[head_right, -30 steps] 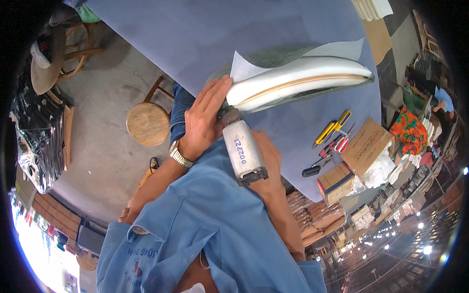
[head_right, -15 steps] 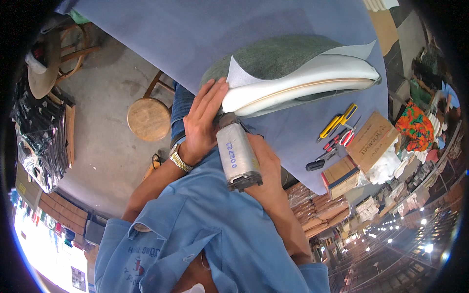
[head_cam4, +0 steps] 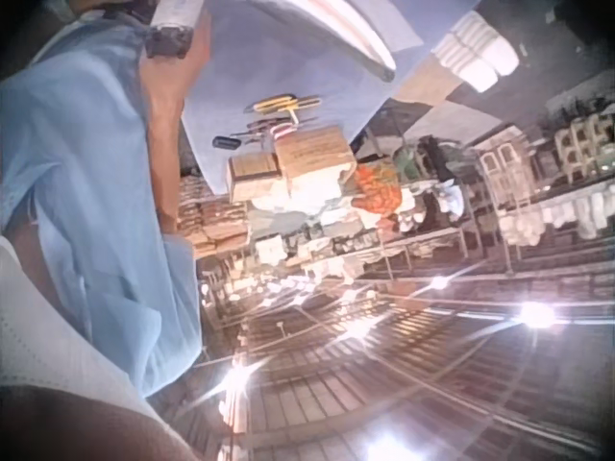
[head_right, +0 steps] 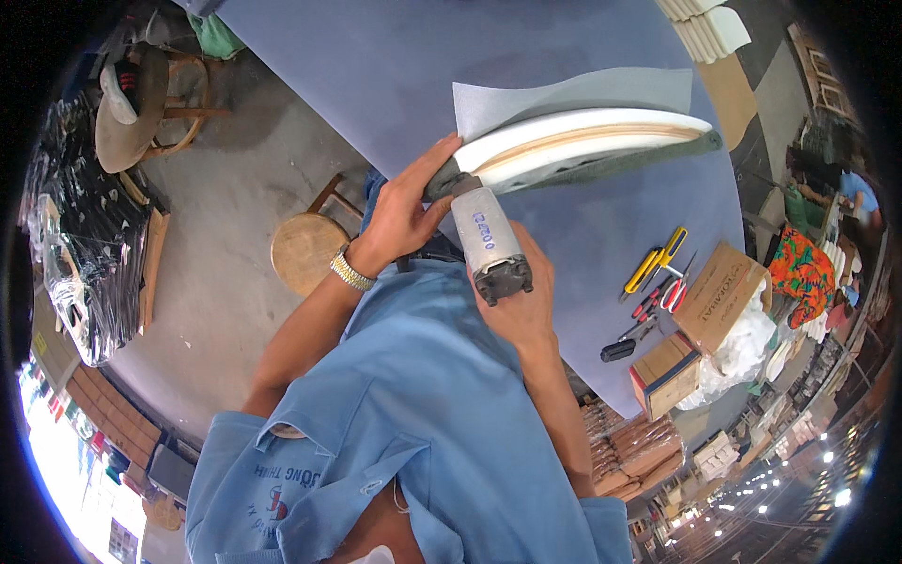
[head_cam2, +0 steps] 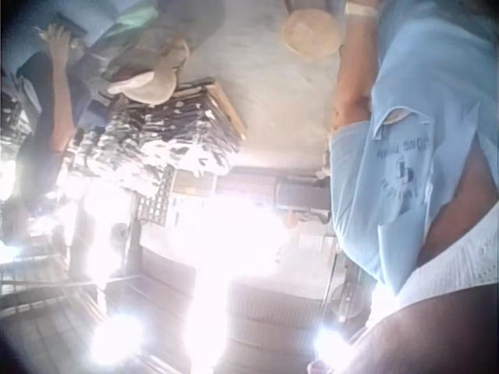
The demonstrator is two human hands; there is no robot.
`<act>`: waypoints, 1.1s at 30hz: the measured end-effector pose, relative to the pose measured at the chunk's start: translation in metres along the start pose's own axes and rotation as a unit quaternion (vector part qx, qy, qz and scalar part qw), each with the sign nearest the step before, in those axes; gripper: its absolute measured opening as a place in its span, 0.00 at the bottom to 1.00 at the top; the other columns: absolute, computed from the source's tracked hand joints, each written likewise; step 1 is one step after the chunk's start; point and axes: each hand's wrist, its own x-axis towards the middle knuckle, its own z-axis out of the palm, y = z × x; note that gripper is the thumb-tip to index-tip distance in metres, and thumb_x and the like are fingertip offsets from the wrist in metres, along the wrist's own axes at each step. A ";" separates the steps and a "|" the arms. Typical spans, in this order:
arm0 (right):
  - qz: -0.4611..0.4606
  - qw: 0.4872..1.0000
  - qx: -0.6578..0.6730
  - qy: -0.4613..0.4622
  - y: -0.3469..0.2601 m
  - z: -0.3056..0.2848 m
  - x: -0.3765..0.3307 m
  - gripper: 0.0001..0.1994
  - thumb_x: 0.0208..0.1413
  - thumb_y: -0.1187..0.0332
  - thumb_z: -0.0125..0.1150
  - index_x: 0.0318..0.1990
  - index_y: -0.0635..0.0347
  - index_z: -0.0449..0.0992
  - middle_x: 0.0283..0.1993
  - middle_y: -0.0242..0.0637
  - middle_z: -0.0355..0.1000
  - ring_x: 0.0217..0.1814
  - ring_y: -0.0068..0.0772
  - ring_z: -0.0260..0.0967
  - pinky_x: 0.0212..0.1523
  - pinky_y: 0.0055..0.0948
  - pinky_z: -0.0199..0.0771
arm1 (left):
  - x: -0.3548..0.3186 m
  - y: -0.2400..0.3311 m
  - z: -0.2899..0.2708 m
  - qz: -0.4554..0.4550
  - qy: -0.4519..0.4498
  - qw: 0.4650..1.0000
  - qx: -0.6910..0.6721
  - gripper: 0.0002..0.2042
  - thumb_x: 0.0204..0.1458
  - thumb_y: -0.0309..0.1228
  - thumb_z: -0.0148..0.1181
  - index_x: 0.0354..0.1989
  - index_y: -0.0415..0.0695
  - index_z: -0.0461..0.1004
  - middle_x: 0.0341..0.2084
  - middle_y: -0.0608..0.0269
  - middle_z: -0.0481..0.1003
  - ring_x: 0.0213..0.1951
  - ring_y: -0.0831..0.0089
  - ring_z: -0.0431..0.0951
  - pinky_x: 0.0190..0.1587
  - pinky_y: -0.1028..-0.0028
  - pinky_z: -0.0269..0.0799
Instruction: The person wraps green fabric around a white cushion core, trims excess fabric with a utility knife, and secures the fabric using a staple gun. The person repeats this process for multiple cushions, stacking finished units on the table.
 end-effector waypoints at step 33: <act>-0.063 0.998 -0.007 -0.001 -0.004 0.007 0.005 0.17 0.50 0.74 0.68 0.49 0.68 0.75 0.38 0.47 0.77 0.36 0.47 0.77 0.40 0.35 0.77 | -0.010 0.005 0.019 -0.021 0.076 0.997 0.013 0.34 0.45 0.16 0.70 0.65 0.45 0.72 0.63 0.45 0.72 0.67 0.50 0.70 0.67 0.59 0.69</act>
